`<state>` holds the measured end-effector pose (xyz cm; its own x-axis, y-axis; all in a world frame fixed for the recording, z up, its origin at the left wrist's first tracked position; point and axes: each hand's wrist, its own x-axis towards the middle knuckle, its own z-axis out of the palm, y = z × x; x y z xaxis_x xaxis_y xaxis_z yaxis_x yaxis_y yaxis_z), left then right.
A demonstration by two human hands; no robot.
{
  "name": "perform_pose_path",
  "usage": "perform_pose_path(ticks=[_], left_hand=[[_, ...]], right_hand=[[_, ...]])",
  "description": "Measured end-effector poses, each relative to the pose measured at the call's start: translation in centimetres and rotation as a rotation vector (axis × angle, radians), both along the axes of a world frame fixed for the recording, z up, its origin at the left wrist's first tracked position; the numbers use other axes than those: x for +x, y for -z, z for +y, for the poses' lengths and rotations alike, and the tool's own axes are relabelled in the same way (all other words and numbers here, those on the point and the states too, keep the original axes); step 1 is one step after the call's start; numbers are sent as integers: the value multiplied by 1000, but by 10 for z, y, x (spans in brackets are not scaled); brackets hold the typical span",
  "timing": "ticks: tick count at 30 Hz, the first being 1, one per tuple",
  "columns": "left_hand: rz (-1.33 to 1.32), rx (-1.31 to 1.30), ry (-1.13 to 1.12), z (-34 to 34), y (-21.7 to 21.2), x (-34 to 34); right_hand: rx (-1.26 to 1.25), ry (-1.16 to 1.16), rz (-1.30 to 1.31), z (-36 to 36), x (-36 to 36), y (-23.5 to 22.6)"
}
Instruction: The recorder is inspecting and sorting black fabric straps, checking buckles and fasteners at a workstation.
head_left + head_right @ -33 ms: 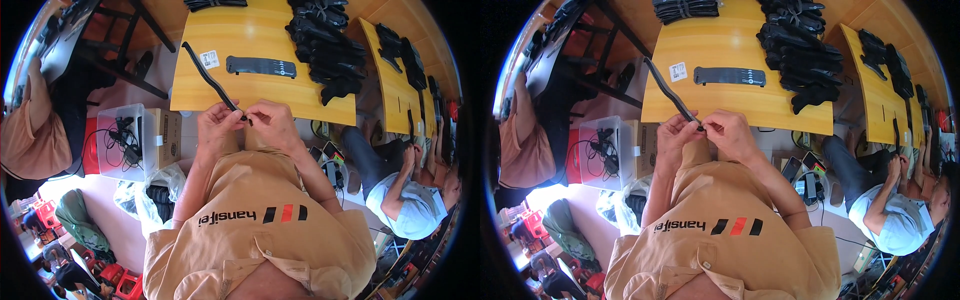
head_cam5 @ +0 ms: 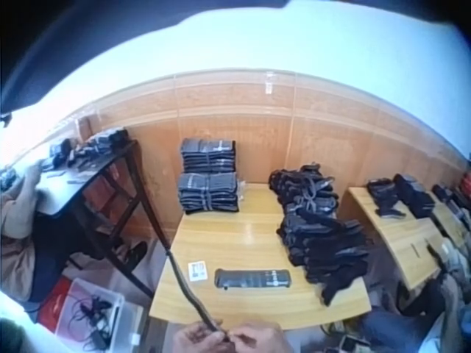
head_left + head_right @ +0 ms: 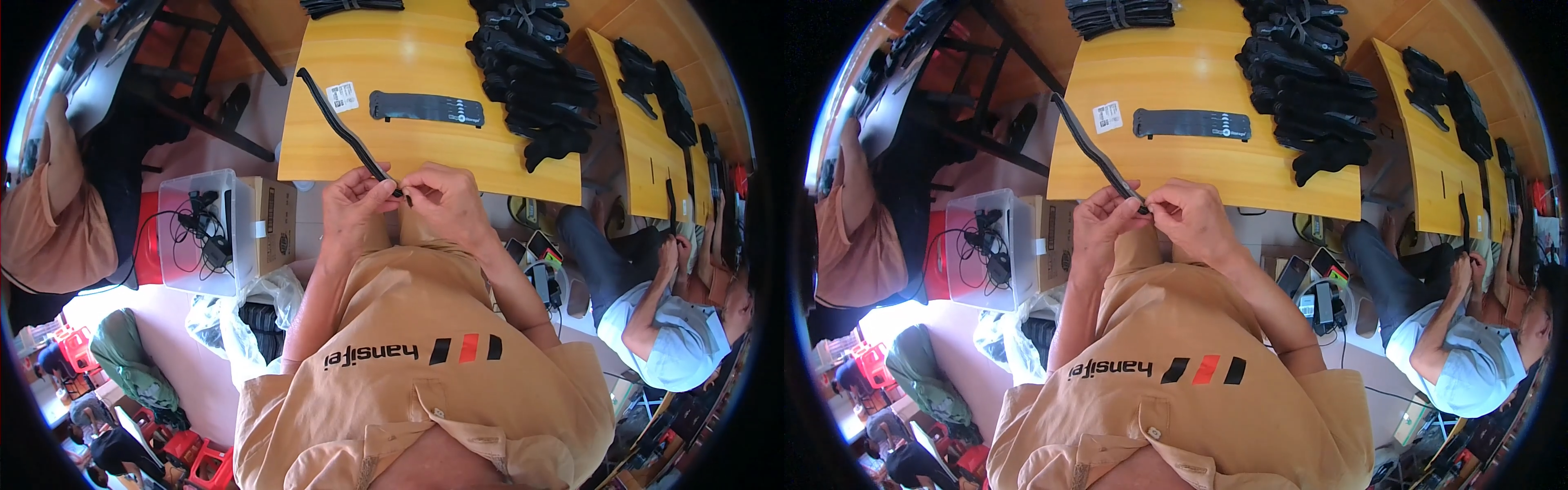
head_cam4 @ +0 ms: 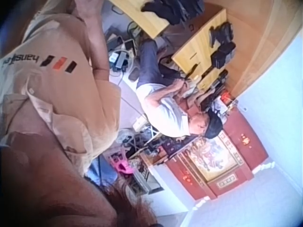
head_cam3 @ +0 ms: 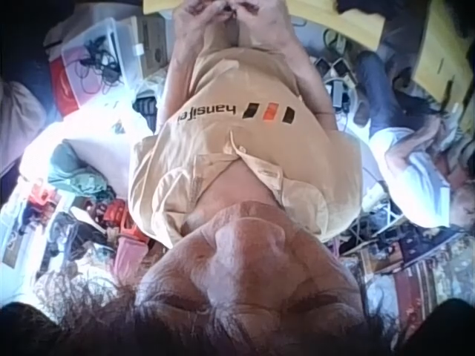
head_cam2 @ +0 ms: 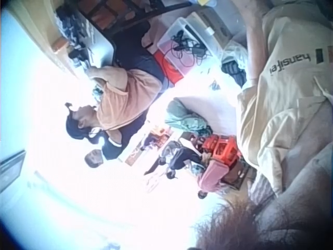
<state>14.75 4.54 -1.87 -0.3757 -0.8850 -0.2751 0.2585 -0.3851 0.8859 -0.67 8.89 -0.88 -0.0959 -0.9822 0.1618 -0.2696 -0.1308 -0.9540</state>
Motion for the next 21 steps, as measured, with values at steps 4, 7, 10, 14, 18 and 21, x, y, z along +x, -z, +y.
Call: perform_pose_path(ticks=[4, 7, 10, 14, 18, 21], left_hand=[[-11, 2, -5, 0, 1, 1], [4, 48, -4, -2, -1, 1], [2, 52, 20, -3, -1, 2], [-11, 48, 0, -3, -2, 4], [-340, -117, 10, -2, -11, 8], [-693, -267, 97, 0, -17, 20]], right_hand=[[10, -23, 37, 1, -1, -6], [-17, -36, 40, -2, -4, -3], [14, -59, 56, -5, -4, -8], [-76, -70, 179, -5, 0, -9], [-139, -29, 210, -9, 10, -1], [-102, -62, 165, -12, 17, 0]])
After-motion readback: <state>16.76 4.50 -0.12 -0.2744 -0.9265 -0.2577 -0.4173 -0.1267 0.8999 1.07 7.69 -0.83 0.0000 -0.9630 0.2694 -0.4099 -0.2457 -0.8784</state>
